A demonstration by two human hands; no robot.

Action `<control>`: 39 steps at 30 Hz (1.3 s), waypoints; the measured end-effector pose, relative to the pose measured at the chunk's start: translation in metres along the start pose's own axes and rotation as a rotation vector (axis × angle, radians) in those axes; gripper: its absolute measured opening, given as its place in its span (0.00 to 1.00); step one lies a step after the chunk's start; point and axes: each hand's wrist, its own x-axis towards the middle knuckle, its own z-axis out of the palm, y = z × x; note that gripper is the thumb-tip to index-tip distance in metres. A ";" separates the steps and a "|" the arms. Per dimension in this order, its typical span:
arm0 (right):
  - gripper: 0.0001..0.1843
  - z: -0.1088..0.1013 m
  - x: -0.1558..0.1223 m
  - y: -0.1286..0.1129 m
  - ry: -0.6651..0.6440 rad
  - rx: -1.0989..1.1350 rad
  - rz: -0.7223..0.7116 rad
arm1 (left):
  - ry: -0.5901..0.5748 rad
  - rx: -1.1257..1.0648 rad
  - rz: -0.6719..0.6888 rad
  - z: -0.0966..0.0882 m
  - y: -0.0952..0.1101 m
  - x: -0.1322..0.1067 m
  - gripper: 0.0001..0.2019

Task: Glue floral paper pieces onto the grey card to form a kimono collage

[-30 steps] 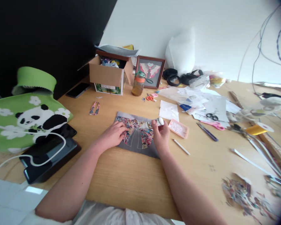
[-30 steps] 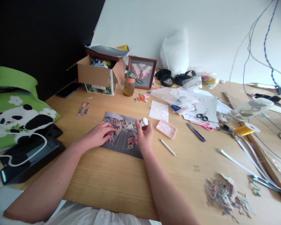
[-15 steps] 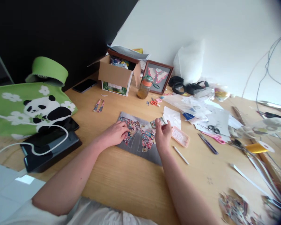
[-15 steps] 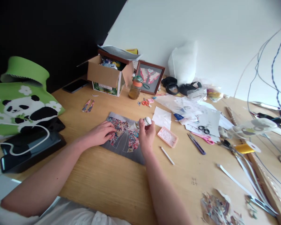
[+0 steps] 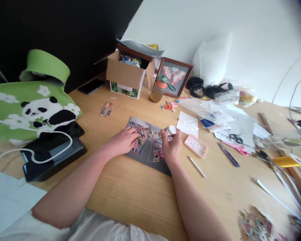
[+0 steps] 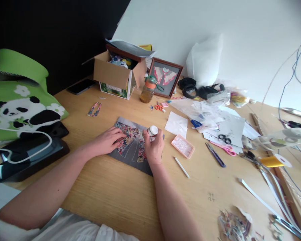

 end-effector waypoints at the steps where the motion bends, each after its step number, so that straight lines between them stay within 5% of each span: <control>1: 0.20 0.001 0.000 0.001 0.001 -0.006 -0.006 | -0.001 -0.001 -0.002 0.000 0.000 0.000 0.17; 27: 0.18 0.001 -0.003 0.001 -0.013 0.043 -0.086 | -0.017 -0.023 0.002 -0.002 -0.001 0.001 0.17; 31: 0.18 -0.001 0.002 -0.003 0.014 0.204 0.083 | -0.015 -0.021 -0.003 -0.002 -0.001 0.001 0.16; 36: 0.21 -0.004 0.018 0.006 0.116 0.737 0.510 | -0.026 -0.019 -0.009 -0.002 0.000 0.000 0.16; 39: 0.23 -0.008 0.026 0.016 0.093 0.938 0.618 | -0.025 -0.012 -0.007 -0.002 0.000 0.000 0.16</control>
